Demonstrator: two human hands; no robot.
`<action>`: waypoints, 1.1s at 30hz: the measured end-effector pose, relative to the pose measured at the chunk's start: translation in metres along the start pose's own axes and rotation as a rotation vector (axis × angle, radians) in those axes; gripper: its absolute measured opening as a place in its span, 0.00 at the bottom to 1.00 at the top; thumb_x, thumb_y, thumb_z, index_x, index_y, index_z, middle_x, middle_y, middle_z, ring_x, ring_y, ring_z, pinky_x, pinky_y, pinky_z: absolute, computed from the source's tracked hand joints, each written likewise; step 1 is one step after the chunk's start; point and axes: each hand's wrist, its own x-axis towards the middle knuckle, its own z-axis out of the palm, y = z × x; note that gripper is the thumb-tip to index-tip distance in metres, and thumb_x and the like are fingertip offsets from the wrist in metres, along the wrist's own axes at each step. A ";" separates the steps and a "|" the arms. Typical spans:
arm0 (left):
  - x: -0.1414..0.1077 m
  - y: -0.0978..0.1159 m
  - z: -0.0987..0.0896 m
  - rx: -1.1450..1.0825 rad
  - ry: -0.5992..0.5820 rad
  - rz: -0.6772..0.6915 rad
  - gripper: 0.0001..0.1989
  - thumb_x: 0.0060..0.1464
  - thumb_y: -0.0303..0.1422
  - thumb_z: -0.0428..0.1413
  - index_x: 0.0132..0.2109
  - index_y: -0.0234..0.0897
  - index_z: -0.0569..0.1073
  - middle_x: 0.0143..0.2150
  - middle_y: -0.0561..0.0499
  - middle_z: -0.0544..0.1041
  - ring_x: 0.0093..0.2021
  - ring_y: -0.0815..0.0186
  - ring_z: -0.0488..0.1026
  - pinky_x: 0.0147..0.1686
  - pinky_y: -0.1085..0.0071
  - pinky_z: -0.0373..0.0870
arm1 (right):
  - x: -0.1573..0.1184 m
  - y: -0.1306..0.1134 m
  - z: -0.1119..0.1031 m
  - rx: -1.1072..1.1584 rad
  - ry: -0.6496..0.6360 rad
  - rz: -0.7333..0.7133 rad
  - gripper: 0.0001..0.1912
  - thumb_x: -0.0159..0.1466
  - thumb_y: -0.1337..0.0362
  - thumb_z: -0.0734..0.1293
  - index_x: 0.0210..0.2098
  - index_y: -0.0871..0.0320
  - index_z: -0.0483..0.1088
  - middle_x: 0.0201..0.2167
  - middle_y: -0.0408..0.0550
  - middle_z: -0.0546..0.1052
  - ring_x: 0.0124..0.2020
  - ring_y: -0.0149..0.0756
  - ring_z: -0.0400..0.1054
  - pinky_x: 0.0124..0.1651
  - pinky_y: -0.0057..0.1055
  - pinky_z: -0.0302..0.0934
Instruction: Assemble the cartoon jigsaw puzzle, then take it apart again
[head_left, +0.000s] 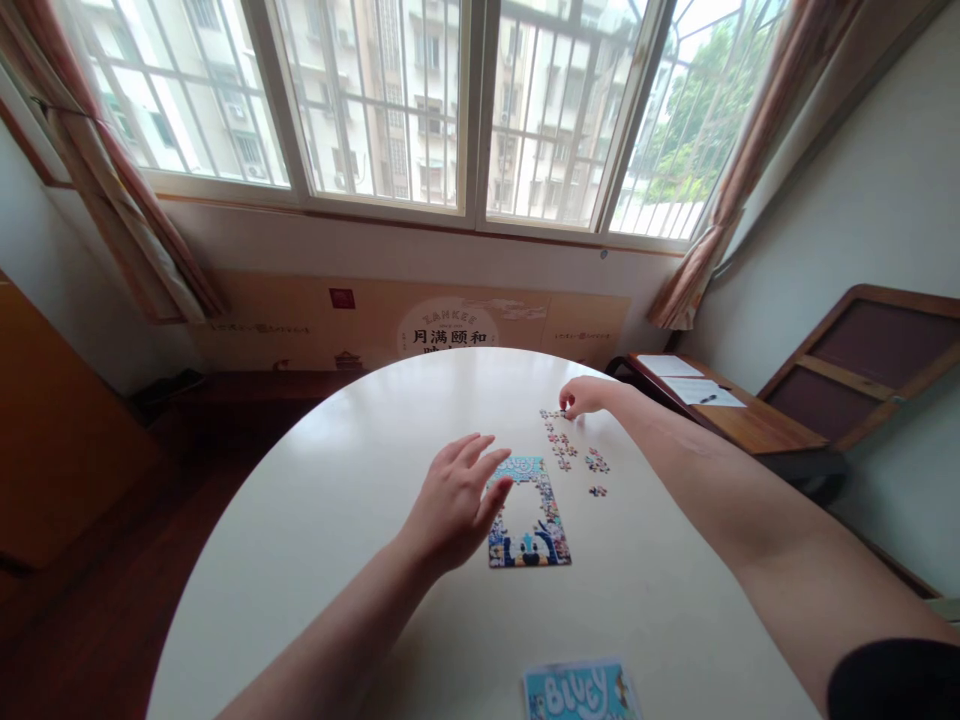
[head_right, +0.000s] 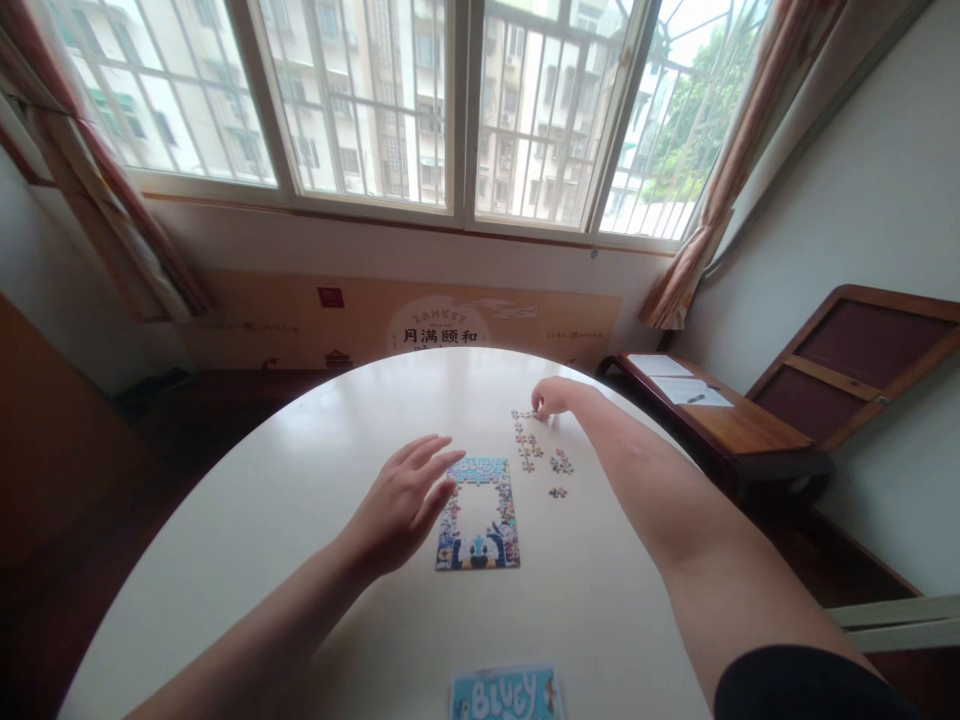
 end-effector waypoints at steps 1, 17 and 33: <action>0.000 0.000 0.000 0.004 -0.014 0.005 0.24 0.69 0.45 0.41 0.59 0.41 0.72 0.63 0.44 0.70 0.66 0.51 0.62 0.62 0.45 0.61 | 0.000 0.000 -0.002 0.021 -0.014 0.004 0.17 0.48 0.59 0.76 0.38 0.54 0.80 0.40 0.48 0.80 0.41 0.43 0.72 0.41 0.32 0.61; 0.004 0.002 0.000 -0.097 0.287 0.129 0.08 0.61 0.31 0.57 0.46 0.37 0.77 0.47 0.44 0.80 0.48 0.56 0.75 0.48 0.52 0.75 | -0.131 -0.084 0.014 1.177 0.039 -0.095 0.18 0.49 0.53 0.78 0.27 0.59 0.71 0.22 0.41 0.67 0.23 0.25 0.55 0.22 0.23 0.45; -0.006 0.029 -0.005 -0.205 0.309 0.202 0.07 0.56 0.33 0.63 0.42 0.38 0.78 0.41 0.46 0.80 0.42 0.59 0.77 0.42 0.61 0.77 | -0.193 -0.162 0.068 1.969 -0.096 -0.066 0.16 0.52 0.59 0.78 0.31 0.59 0.70 0.26 0.41 0.68 0.23 0.22 0.56 0.17 0.19 0.31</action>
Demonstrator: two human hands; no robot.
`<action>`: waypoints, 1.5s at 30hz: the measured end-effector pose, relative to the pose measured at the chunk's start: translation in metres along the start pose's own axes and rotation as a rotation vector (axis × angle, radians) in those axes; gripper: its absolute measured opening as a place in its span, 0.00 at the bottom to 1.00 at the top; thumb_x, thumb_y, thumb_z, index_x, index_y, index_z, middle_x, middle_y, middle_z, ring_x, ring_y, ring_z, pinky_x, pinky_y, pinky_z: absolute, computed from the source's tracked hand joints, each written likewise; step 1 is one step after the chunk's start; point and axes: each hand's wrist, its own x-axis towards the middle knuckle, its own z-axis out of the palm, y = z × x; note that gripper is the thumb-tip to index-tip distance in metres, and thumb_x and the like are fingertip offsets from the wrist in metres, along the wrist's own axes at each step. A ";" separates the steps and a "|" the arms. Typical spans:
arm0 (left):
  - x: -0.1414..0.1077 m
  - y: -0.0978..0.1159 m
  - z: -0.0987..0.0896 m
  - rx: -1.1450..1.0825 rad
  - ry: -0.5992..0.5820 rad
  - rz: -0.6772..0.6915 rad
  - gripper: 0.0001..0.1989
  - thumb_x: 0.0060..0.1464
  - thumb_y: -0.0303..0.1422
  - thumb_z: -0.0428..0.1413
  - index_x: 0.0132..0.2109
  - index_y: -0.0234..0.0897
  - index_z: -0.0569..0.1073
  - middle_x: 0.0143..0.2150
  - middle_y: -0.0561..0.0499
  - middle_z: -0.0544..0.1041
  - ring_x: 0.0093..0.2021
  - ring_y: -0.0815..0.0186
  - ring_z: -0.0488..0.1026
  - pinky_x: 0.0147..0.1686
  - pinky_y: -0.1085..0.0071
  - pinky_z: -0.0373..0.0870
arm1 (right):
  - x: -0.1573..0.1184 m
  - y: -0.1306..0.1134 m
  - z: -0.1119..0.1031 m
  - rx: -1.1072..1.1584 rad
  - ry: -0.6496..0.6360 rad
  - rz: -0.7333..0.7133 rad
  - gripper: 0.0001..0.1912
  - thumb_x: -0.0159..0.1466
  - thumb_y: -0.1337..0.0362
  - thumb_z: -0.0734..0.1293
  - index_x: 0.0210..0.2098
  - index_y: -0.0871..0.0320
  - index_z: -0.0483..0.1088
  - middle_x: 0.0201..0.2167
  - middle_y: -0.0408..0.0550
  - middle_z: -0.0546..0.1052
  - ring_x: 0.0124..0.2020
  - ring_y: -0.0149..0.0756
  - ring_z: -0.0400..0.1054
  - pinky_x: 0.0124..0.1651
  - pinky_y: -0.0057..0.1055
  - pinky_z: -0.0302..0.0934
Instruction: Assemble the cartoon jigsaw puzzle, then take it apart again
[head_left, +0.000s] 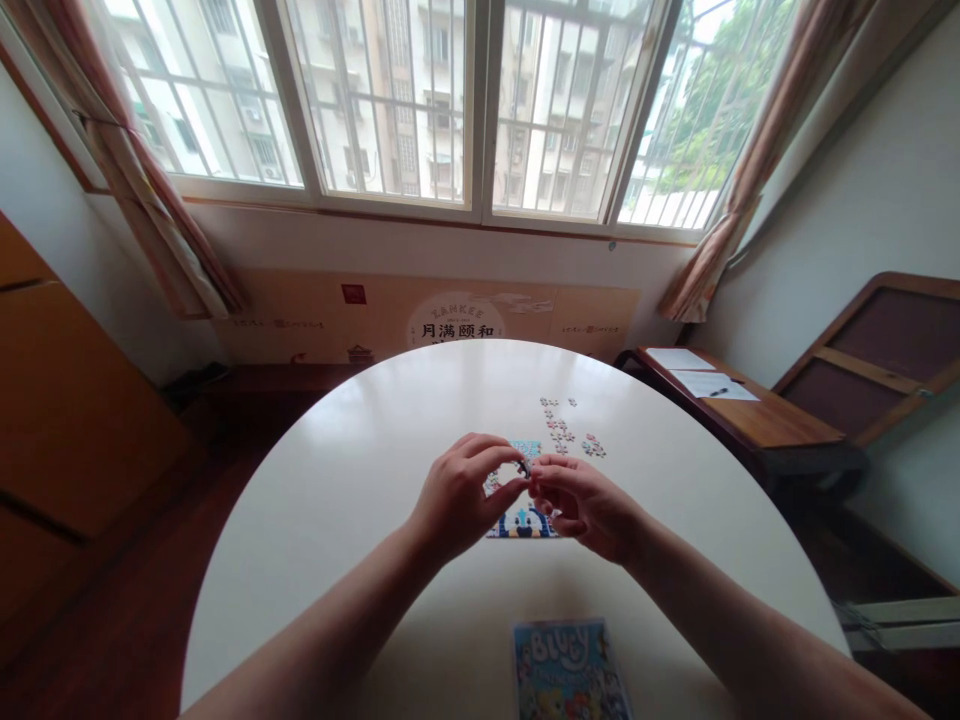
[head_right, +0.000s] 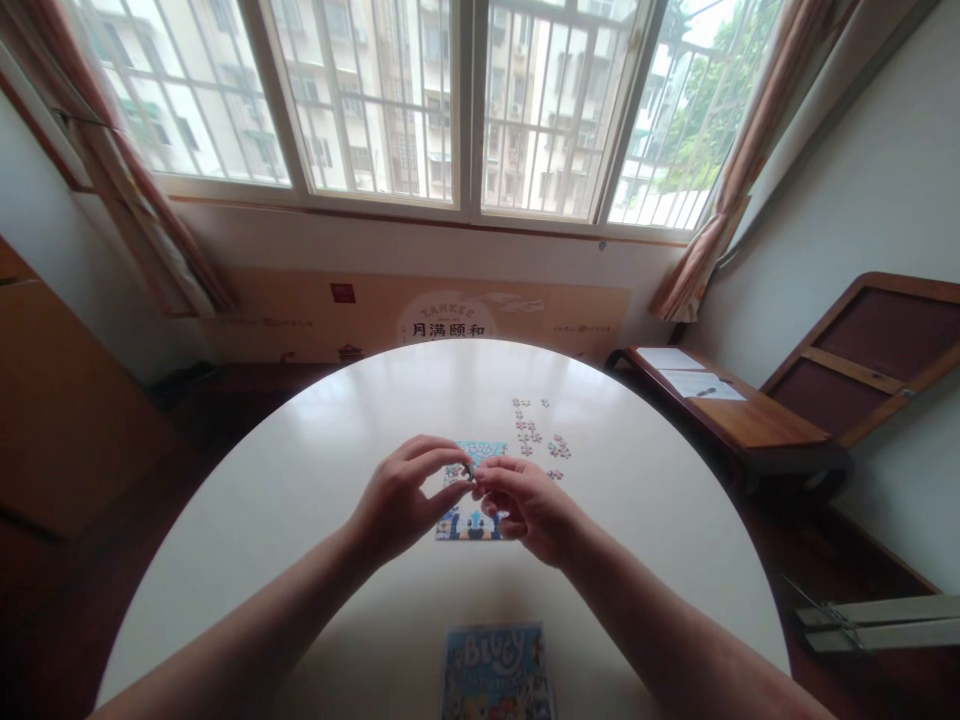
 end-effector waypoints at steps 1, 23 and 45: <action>0.000 0.000 0.001 -0.006 -0.017 0.000 0.07 0.56 0.33 0.62 0.43 0.38 0.78 0.41 0.45 0.80 0.42 0.59 0.77 0.42 0.61 0.77 | -0.001 0.000 -0.001 -0.023 -0.002 -0.005 0.17 0.52 0.59 0.78 0.31 0.60 0.70 0.26 0.41 0.68 0.23 0.22 0.56 0.18 0.19 0.31; 0.002 -0.028 -0.011 0.012 -0.439 -0.071 0.13 0.55 0.29 0.59 0.48 0.43 0.80 0.46 0.48 0.81 0.43 0.59 0.78 0.44 0.60 0.78 | 0.010 0.001 -0.043 -1.169 0.157 -0.609 0.06 0.63 0.63 0.67 0.37 0.53 0.78 0.33 0.46 0.79 0.33 0.38 0.71 0.38 0.36 0.62; -0.006 -0.044 -0.002 -0.002 -0.563 0.000 0.12 0.55 0.31 0.61 0.47 0.47 0.81 0.46 0.49 0.80 0.46 0.59 0.76 0.48 0.59 0.74 | 0.011 0.012 -0.041 -1.329 -0.023 -0.664 0.11 0.61 0.69 0.67 0.37 0.49 0.80 0.34 0.44 0.80 0.40 0.40 0.71 0.47 0.39 0.63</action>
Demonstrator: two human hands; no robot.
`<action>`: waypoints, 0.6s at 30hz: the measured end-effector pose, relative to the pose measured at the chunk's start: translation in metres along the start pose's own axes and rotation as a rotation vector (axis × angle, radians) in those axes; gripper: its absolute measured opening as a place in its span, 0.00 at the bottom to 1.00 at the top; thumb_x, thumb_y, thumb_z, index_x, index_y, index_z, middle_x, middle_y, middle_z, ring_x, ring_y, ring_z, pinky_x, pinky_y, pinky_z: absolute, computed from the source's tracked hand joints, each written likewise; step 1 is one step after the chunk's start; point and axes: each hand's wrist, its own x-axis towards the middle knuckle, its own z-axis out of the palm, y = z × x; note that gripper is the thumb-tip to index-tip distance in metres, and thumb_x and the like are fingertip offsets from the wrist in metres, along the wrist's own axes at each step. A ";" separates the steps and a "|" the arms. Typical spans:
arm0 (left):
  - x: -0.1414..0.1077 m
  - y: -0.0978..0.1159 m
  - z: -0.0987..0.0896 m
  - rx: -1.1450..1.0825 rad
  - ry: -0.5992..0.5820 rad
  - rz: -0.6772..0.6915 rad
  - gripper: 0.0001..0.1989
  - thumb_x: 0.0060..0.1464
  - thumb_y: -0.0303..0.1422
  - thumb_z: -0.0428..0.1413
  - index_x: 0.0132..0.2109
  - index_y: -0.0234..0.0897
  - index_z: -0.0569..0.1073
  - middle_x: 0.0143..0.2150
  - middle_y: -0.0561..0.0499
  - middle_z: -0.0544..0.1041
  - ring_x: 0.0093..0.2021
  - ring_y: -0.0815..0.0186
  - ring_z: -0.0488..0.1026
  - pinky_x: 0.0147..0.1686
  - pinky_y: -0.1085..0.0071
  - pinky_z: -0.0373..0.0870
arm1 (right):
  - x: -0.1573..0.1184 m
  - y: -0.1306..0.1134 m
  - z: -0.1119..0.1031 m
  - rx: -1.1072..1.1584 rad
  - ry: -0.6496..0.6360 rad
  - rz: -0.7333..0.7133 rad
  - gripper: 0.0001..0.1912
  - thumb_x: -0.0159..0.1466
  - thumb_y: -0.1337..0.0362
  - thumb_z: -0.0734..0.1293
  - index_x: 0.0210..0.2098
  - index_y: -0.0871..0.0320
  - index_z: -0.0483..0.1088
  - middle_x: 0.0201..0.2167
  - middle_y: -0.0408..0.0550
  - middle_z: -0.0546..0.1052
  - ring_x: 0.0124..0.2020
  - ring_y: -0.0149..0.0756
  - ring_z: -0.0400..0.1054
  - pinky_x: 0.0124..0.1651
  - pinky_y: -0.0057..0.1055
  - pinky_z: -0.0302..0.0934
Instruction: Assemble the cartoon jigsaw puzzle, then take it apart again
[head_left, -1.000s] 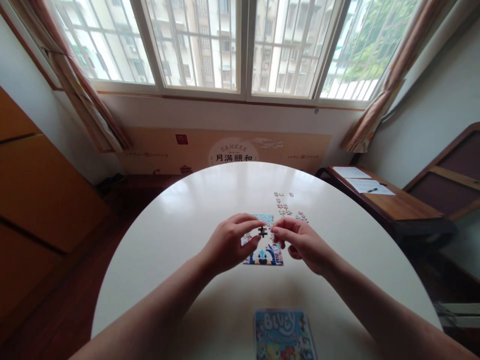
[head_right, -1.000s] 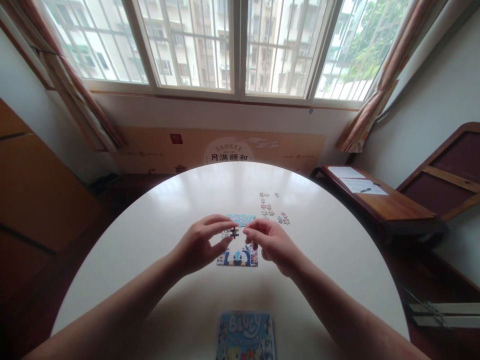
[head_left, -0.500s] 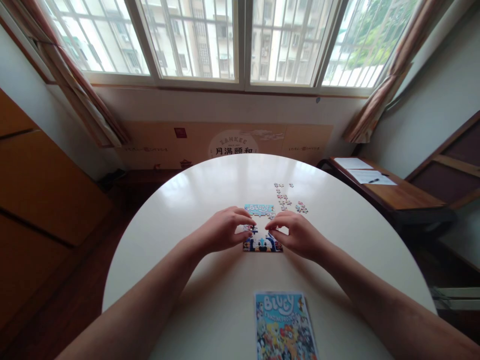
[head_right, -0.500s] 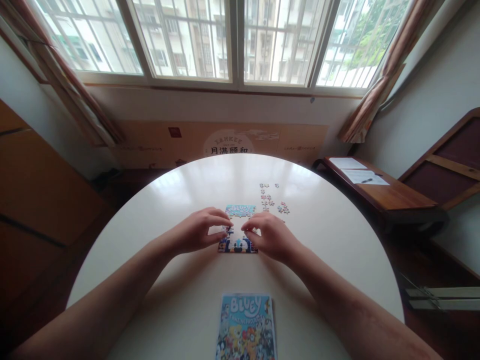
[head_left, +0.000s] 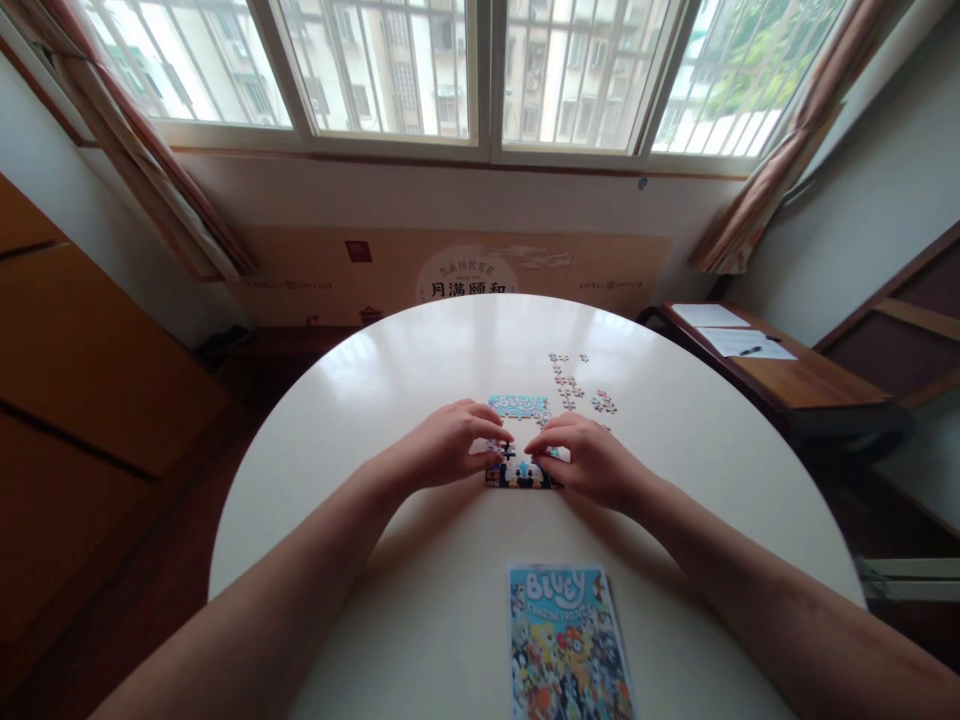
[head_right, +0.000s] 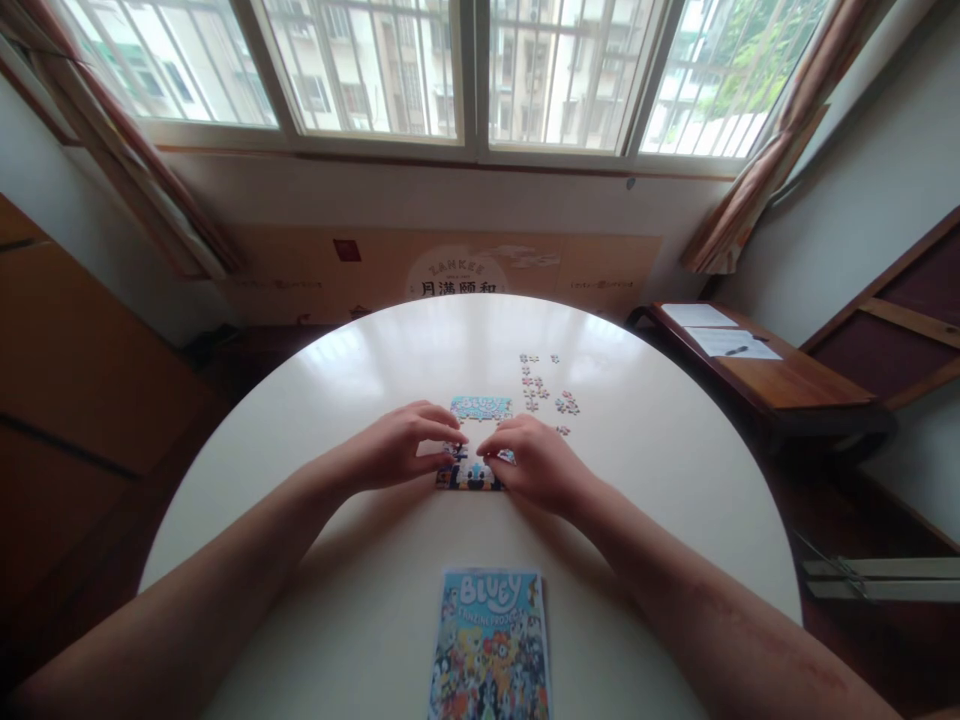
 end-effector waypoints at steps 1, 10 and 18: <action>0.000 -0.001 0.001 -0.001 -0.003 0.005 0.12 0.55 0.32 0.61 0.47 0.47 0.81 0.46 0.49 0.80 0.47 0.59 0.76 0.48 0.59 0.74 | 0.000 0.000 0.000 -0.001 -0.002 0.003 0.11 0.61 0.69 0.67 0.36 0.49 0.80 0.34 0.44 0.80 0.40 0.40 0.71 0.47 0.39 0.63; 0.005 -0.003 0.006 -0.006 -0.023 0.004 0.11 0.55 0.34 0.61 0.46 0.46 0.81 0.48 0.48 0.79 0.49 0.57 0.74 0.53 0.57 0.70 | -0.002 0.006 0.000 -0.002 -0.042 -0.006 0.09 0.61 0.65 0.67 0.36 0.50 0.81 0.34 0.45 0.80 0.40 0.40 0.70 0.49 0.40 0.62; 0.004 -0.009 0.009 -0.030 -0.075 0.008 0.12 0.56 0.36 0.61 0.47 0.46 0.81 0.50 0.48 0.78 0.51 0.57 0.74 0.53 0.58 0.70 | -0.004 0.007 -0.001 -0.018 -0.045 -0.035 0.09 0.62 0.65 0.67 0.37 0.49 0.81 0.35 0.44 0.79 0.41 0.40 0.70 0.49 0.38 0.62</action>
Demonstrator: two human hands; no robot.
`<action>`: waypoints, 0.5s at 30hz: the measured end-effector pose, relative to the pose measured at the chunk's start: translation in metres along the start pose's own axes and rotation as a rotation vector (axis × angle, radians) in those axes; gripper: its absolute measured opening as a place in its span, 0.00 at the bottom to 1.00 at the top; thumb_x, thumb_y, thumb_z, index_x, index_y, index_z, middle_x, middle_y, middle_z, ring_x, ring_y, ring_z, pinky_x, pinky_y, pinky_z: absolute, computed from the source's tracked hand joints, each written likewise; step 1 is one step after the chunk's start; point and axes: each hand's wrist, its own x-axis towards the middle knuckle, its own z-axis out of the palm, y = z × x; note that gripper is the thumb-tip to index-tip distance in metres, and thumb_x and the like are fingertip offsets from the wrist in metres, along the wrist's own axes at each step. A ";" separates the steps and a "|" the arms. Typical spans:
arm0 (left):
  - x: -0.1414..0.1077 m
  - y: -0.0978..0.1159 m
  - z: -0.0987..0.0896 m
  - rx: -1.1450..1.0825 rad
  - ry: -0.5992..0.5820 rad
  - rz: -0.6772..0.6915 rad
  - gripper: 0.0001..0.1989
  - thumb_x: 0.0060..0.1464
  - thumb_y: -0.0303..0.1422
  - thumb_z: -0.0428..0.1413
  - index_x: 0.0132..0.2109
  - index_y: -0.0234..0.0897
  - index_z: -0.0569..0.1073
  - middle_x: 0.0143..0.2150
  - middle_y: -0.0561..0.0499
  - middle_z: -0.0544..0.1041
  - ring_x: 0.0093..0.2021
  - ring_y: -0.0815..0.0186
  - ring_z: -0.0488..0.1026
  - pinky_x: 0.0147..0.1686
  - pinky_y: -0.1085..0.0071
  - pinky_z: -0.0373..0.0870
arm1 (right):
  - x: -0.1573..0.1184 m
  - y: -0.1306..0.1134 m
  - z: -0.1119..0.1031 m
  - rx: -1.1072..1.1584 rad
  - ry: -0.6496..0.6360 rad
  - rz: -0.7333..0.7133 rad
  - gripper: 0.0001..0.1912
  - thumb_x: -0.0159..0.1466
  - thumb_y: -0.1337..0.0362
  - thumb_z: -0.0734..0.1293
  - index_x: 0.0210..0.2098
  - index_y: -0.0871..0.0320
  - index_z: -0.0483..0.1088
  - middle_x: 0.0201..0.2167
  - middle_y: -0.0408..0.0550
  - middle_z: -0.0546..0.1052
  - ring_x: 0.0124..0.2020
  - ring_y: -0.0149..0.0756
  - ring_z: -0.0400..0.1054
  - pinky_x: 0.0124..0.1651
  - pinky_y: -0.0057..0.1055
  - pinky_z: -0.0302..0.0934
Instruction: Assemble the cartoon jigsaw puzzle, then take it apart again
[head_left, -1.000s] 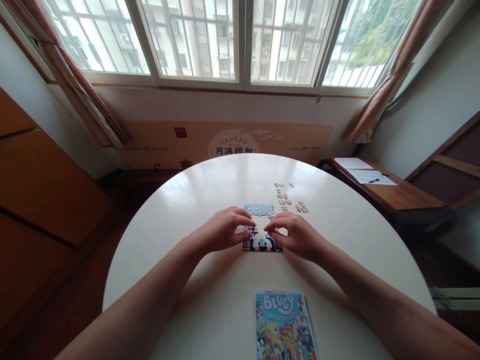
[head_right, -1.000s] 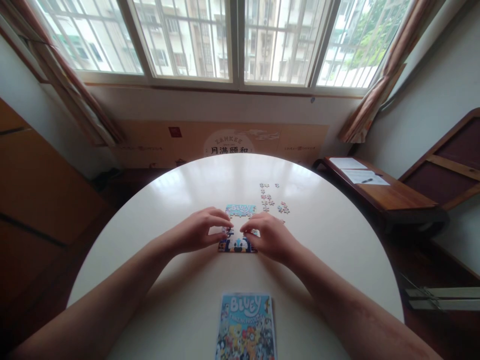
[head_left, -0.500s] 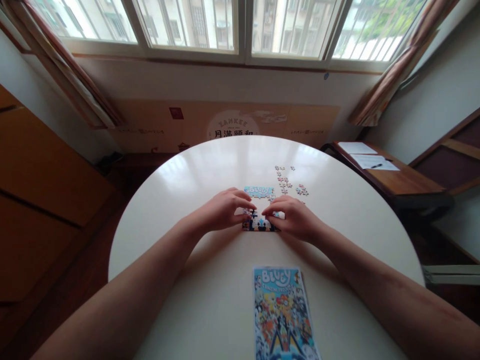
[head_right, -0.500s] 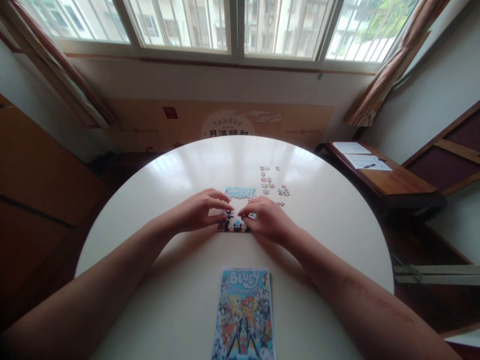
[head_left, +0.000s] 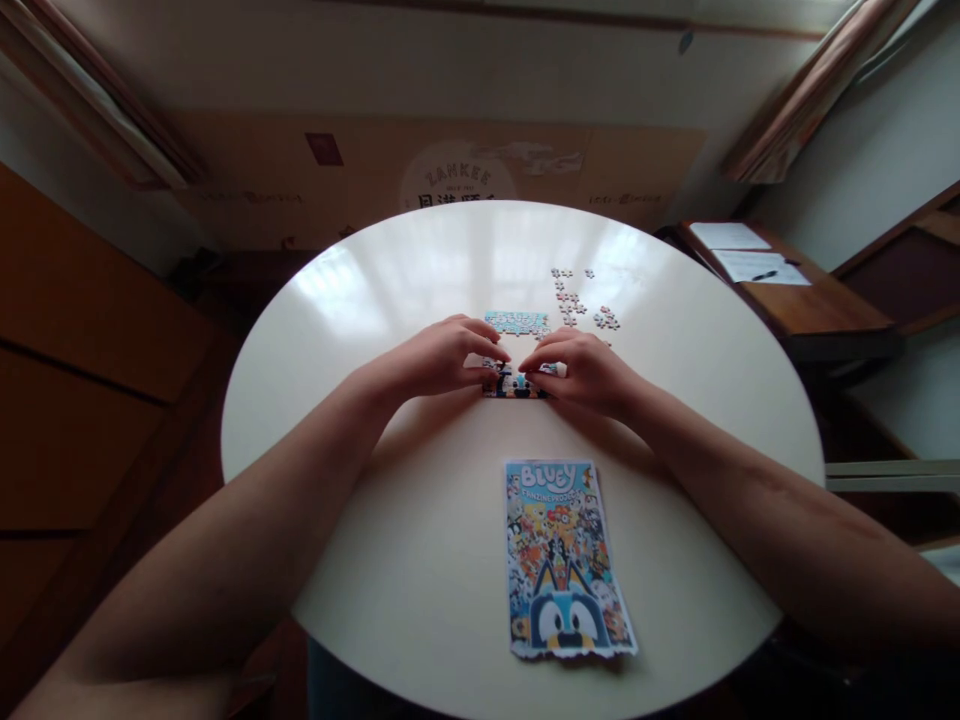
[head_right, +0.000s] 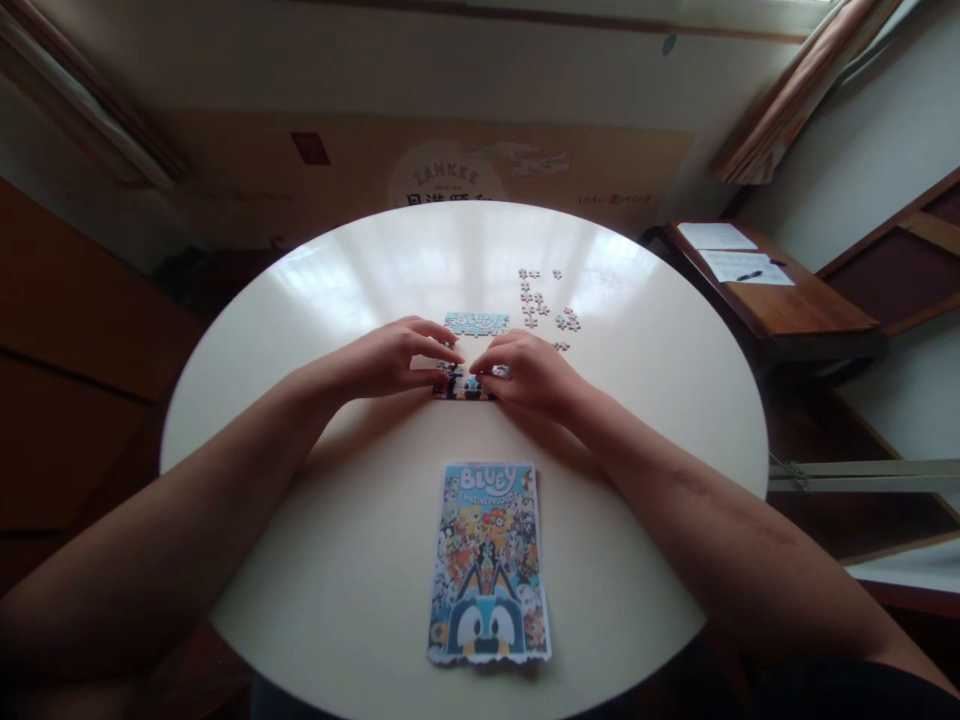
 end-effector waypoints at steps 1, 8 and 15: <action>0.000 0.000 0.000 -0.001 -0.001 -0.008 0.12 0.55 0.36 0.61 0.47 0.46 0.81 0.50 0.48 0.78 0.51 0.57 0.74 0.53 0.58 0.70 | 0.000 0.000 0.000 0.003 -0.007 -0.012 0.09 0.62 0.65 0.67 0.37 0.49 0.81 0.35 0.44 0.79 0.41 0.39 0.70 0.48 0.37 0.62; -0.001 0.004 -0.002 -0.012 -0.015 -0.056 0.12 0.54 0.35 0.63 0.46 0.47 0.82 0.55 0.47 0.76 0.56 0.54 0.71 0.55 0.56 0.68 | 0.000 -0.001 0.001 0.052 -0.054 -0.021 0.09 0.61 0.67 0.68 0.37 0.50 0.81 0.35 0.46 0.78 0.40 0.39 0.69 0.47 0.37 0.63; -0.004 0.000 -0.002 0.004 -0.012 -0.074 0.17 0.52 0.36 0.65 0.50 0.47 0.80 0.60 0.45 0.73 0.57 0.53 0.71 0.57 0.54 0.68 | 0.001 -0.004 0.005 0.030 -0.039 -0.066 0.11 0.61 0.68 0.67 0.39 0.50 0.80 0.37 0.47 0.79 0.41 0.39 0.70 0.48 0.37 0.64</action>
